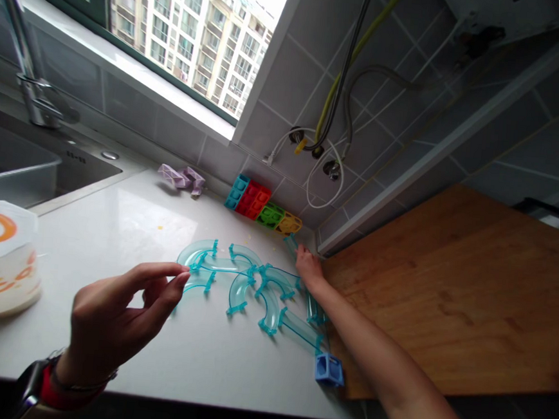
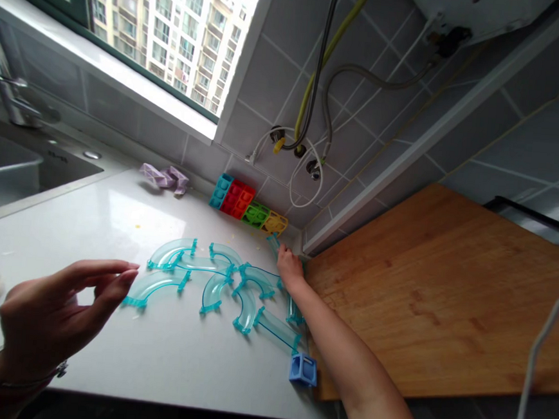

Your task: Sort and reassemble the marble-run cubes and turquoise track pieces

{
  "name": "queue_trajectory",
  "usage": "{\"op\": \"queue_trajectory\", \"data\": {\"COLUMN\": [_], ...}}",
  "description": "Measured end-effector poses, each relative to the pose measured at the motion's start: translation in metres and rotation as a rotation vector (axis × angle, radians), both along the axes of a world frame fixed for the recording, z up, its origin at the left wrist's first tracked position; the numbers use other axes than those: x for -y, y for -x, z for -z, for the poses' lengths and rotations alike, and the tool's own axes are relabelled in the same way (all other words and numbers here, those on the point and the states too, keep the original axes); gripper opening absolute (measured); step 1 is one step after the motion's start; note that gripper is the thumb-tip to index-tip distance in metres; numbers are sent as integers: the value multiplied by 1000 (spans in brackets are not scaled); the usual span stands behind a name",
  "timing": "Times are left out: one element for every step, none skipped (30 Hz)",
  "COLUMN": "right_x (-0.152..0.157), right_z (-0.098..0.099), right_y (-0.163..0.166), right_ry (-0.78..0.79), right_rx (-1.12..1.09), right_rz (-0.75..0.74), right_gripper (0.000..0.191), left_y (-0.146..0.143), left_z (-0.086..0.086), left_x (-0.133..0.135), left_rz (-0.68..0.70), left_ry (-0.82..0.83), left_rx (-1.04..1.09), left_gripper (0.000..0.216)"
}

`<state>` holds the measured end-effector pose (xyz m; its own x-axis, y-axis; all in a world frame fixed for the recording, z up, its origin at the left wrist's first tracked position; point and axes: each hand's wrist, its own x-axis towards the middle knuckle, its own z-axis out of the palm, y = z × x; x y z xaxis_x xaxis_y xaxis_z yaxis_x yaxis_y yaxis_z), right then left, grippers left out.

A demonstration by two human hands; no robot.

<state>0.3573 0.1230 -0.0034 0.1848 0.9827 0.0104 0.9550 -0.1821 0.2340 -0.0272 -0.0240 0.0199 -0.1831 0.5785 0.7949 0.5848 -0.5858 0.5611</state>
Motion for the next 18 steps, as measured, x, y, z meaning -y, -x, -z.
{"op": "queue_trajectory", "data": {"right_x": [2, 3, 4, 4, 5, 5, 5, 5, 5, 5, 5, 5, 5, 5, 6, 7, 9, 11], "right_z": [0, -1, -1, -1, -2, -2, -2, -3, -4, -6, -9, -12, -15, -20, -24, -29, -33, -37], "right_y": [1, 2, 3, 4, 4, 5, 6, 7, 8, 8, 9, 9, 9, 10, 10, 11, 13, 15], "right_ry": [-23, -46, -62, -75, -88, -100, -113, -125, -139, -155, -174, -196, -221, -248, -276, -305, -334, -362], "right_rx": [13, 23, 31, 35, 36, 34, 28, 17, 3, -14, -35, -60, -87, -118, -152, -190, -232, -278], "right_rz": [-24, -46, -64, -79, -91, -100, -107, -112, -115, -116, -113, -107, -100, -93, -88, -84, -83, -81], "right_gripper": [38, 38, 38, 36, 34, 31, 29, 29, 32, 35, 36, 36, 36, 35, 34, 33, 32, 31], "left_y": [-1, -1, -2, -2, -2, -1, -1, 0, 1, 3, 4, 6, 9, 11, 14, 16, 18, 20], "left_z": [-2, -4, -5, -5, -5, -5, -4, -3, -2, -2, -1, -1, -1, -1, -2, -2, -2, -2], "left_x": [2, 3, 4, 5, 5, 5, 5, 4, 4, 3, 3, 2, 1, 0, -2, -3, -5, -7], "left_rz": [-10, -19, -24, -24, -18, -7, 6, 16, 21, 22, 17, 13, 13, 17, 25, 33, 45, 55], "left_ry": [1, 2, 3, 1, -5, -10, -17, -24, -22, -17, -10, 3, 27, 57, 91, 129, 174, 218], "left_rx": [0, 3, 6, 6, 3, -4, -9, -11, -11, -10, -8, -7, -7, -7, -7, -4, 2, 13], "left_gripper": [6, 5, 5, 5, 5, 5, 5, 6, 6, 7, 7, 7, 7, 8, 10, 11, 13, 15]}}
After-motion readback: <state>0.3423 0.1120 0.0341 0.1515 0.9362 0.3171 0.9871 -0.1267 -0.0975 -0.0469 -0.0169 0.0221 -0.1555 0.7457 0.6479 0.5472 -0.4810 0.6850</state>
